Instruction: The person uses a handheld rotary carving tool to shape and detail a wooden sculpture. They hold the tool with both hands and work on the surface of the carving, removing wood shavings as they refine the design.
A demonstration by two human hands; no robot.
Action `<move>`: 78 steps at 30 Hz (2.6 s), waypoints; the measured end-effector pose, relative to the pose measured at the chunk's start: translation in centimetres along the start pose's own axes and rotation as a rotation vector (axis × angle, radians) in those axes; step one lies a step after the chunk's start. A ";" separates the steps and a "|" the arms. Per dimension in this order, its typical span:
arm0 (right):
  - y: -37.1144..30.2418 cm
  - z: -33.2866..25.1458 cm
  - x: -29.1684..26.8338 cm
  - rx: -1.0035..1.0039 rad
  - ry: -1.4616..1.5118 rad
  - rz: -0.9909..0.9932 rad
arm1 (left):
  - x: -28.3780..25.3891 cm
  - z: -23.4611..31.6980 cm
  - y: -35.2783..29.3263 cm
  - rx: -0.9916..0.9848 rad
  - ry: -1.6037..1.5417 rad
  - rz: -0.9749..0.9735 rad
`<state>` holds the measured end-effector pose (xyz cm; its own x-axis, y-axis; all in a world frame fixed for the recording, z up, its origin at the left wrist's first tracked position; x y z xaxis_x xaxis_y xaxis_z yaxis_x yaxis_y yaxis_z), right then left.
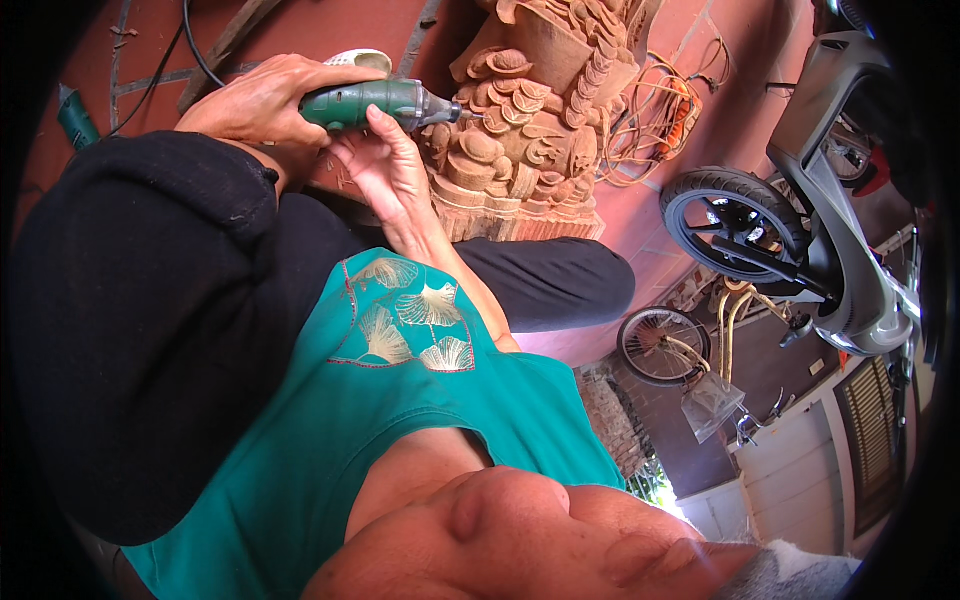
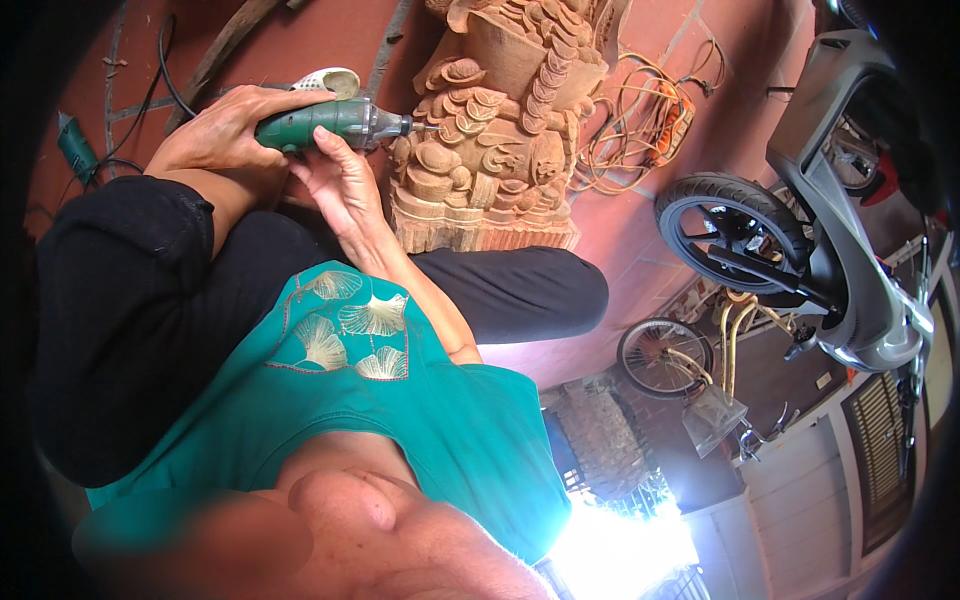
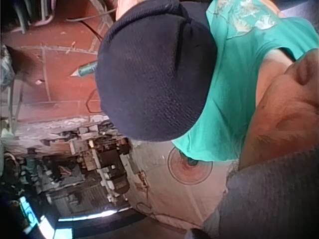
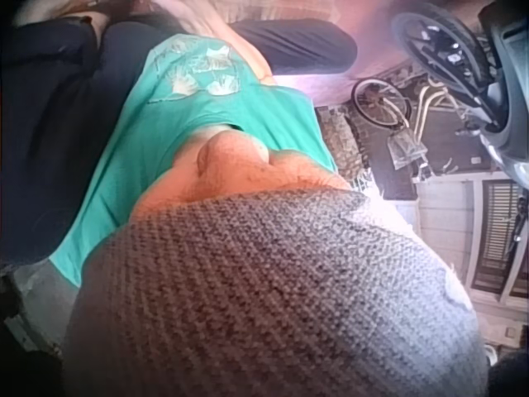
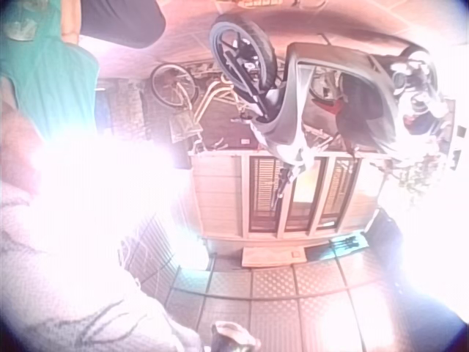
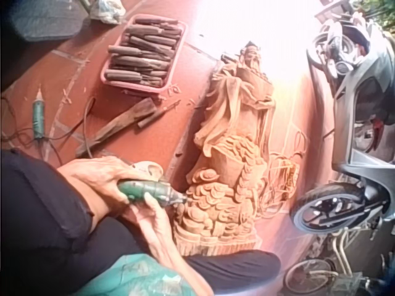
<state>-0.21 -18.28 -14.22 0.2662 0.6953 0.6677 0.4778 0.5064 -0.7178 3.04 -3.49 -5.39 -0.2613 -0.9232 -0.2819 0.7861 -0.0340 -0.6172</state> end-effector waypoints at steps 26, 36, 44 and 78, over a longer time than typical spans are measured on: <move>0.0 -0.4 0.5 -0.008 0.000 0.016 | 1.8 -4.1 1.5 0.210 -0.017 0.022; 0.6 -0.9 -0.8 -0.049 -0.013 0.005 | 1.7 -2.7 2.2 0.140 -0.022 -0.062; 0.7 -0.8 -0.4 -0.037 -0.027 -0.006 | 1.9 -3.5 2.2 0.101 -0.010 -0.078; 0.9 0.0 -0.4 0.020 -0.043 -0.022 | 1.3 -4.3 0.7 0.125 0.013 0.071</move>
<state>0.11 -18.08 -15.18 0.2192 0.7047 0.6748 0.4661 0.5319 -0.7070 0.82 -3.12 -9.34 -0.2088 -0.9200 -0.3317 0.8663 -0.0166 -0.4992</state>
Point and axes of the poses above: each hand's wrist, its own y-axis towards the middle knuckle, its own x-axis out of the palm, z = x × y, the point moved 8 cm from there along y, towards the middle knuckle, and after that the axes turned 15 degrees about -x, right-handed, at the moved point
